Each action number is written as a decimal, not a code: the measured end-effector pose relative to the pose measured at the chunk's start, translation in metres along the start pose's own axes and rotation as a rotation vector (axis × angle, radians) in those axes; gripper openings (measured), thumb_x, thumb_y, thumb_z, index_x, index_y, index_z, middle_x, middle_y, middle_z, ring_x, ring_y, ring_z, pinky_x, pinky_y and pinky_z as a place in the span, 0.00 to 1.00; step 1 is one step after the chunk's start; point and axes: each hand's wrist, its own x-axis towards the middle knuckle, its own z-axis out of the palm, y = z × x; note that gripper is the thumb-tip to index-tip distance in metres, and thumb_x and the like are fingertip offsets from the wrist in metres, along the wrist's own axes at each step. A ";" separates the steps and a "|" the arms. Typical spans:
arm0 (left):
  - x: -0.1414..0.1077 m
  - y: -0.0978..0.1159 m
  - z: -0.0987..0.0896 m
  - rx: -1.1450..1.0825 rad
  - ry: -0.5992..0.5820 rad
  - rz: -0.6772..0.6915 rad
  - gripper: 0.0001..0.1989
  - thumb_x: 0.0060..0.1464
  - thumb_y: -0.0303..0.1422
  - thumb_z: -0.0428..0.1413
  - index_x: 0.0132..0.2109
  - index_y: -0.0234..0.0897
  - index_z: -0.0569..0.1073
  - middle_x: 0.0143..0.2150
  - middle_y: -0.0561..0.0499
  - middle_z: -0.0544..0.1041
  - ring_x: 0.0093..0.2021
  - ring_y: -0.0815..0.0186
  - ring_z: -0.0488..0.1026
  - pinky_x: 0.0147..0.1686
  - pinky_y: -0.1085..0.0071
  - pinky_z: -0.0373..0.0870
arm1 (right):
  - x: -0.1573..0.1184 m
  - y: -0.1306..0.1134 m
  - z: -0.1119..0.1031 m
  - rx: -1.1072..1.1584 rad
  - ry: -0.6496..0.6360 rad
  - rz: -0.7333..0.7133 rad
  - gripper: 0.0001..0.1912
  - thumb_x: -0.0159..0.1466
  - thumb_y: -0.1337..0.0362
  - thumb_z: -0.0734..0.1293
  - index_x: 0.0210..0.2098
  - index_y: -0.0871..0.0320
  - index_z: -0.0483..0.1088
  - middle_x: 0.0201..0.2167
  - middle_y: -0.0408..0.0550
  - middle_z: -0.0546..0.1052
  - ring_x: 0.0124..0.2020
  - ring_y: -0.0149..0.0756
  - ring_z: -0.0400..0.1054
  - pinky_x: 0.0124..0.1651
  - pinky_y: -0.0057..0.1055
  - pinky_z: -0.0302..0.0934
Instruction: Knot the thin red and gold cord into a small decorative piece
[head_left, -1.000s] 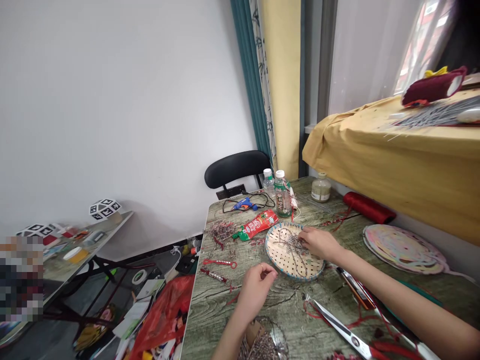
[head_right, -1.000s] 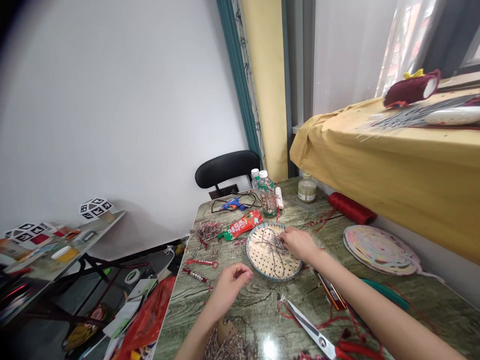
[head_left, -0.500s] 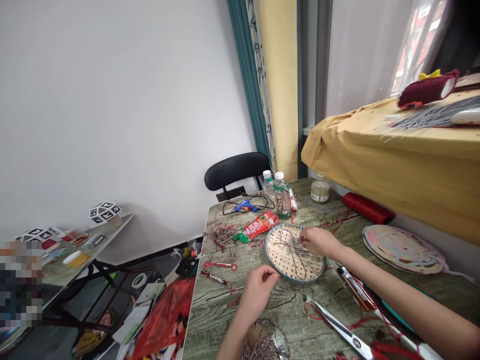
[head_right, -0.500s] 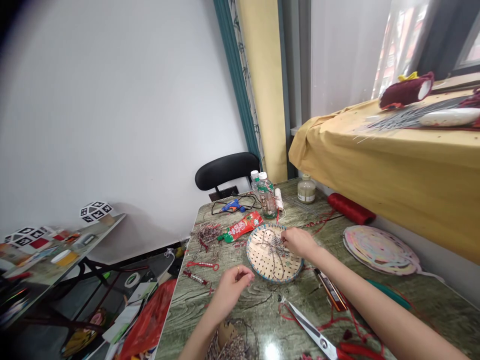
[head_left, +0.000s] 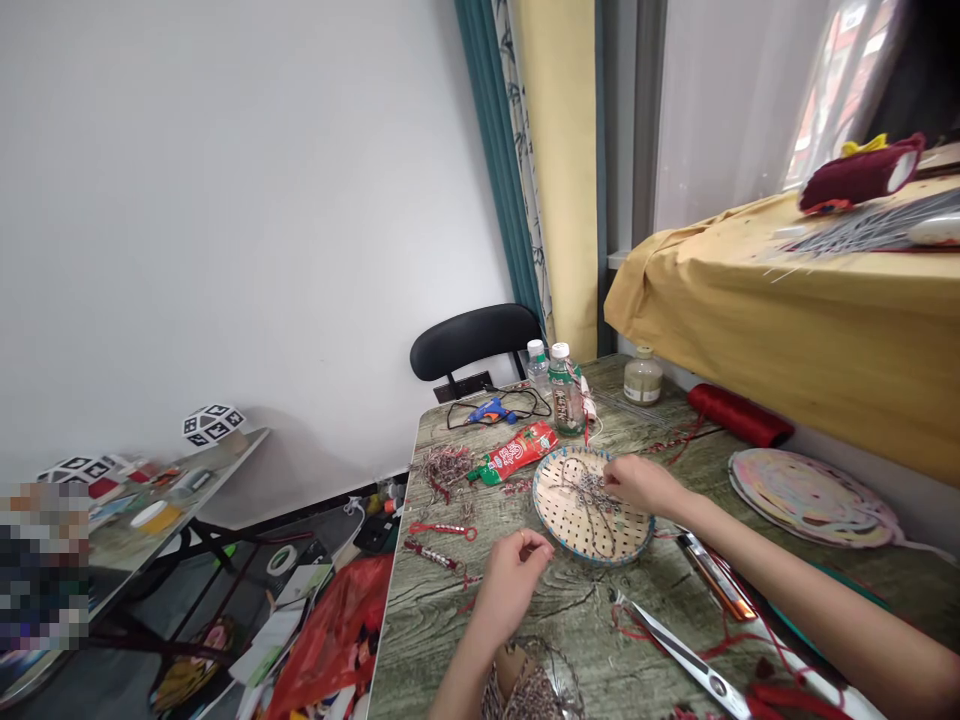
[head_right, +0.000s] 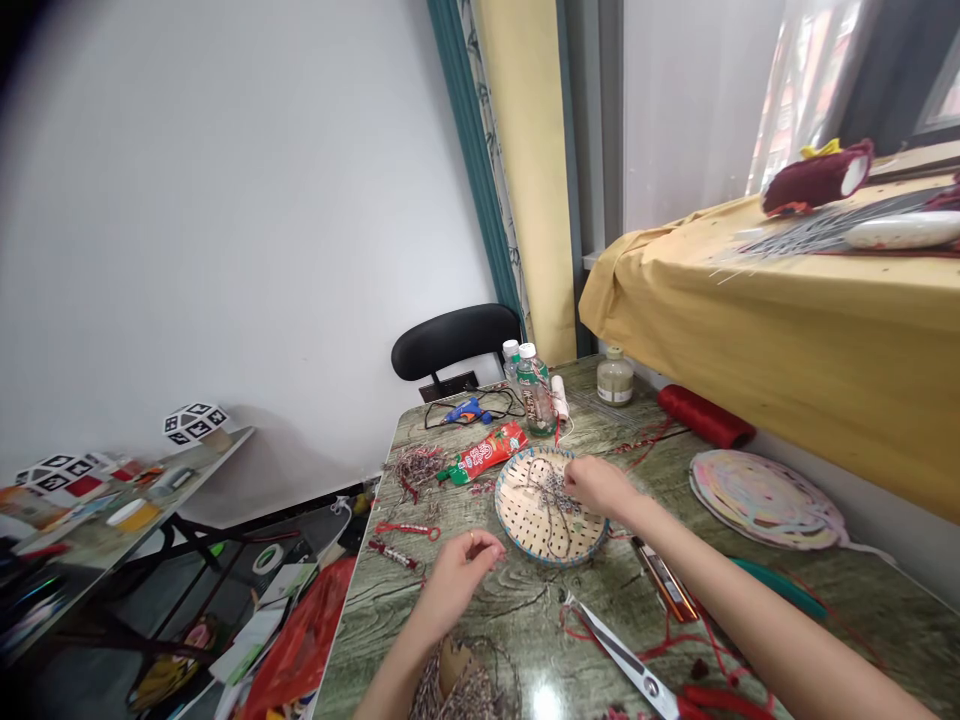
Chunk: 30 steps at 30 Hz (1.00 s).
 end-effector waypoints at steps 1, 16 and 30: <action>0.000 -0.001 -0.001 -0.008 -0.001 -0.003 0.13 0.63 0.37 0.56 0.50 0.35 0.74 0.49 0.46 0.77 0.44 0.59 0.77 0.43 0.57 0.76 | -0.001 0.000 -0.001 0.054 -0.065 -0.039 0.14 0.69 0.60 0.67 0.53 0.58 0.71 0.53 0.50 0.74 0.47 0.43 0.73 0.47 0.44 0.70; 0.004 0.008 0.002 -0.151 -0.060 -0.055 0.14 0.62 0.35 0.57 0.53 0.35 0.73 0.51 0.45 0.76 0.46 0.58 0.77 0.44 0.56 0.76 | -0.032 -0.076 0.036 0.739 -0.193 -0.276 0.14 0.70 0.60 0.67 0.51 0.59 0.71 0.47 0.49 0.77 0.41 0.39 0.75 0.42 0.41 0.72; 0.027 -0.049 -0.004 0.057 0.042 -0.134 0.16 0.63 0.36 0.57 0.55 0.36 0.71 0.55 0.44 0.74 0.48 0.57 0.76 0.45 0.54 0.76 | -0.070 0.090 -0.005 0.480 0.359 0.126 0.11 0.70 0.59 0.66 0.47 0.58 0.73 0.48 0.48 0.77 0.45 0.42 0.73 0.47 0.43 0.70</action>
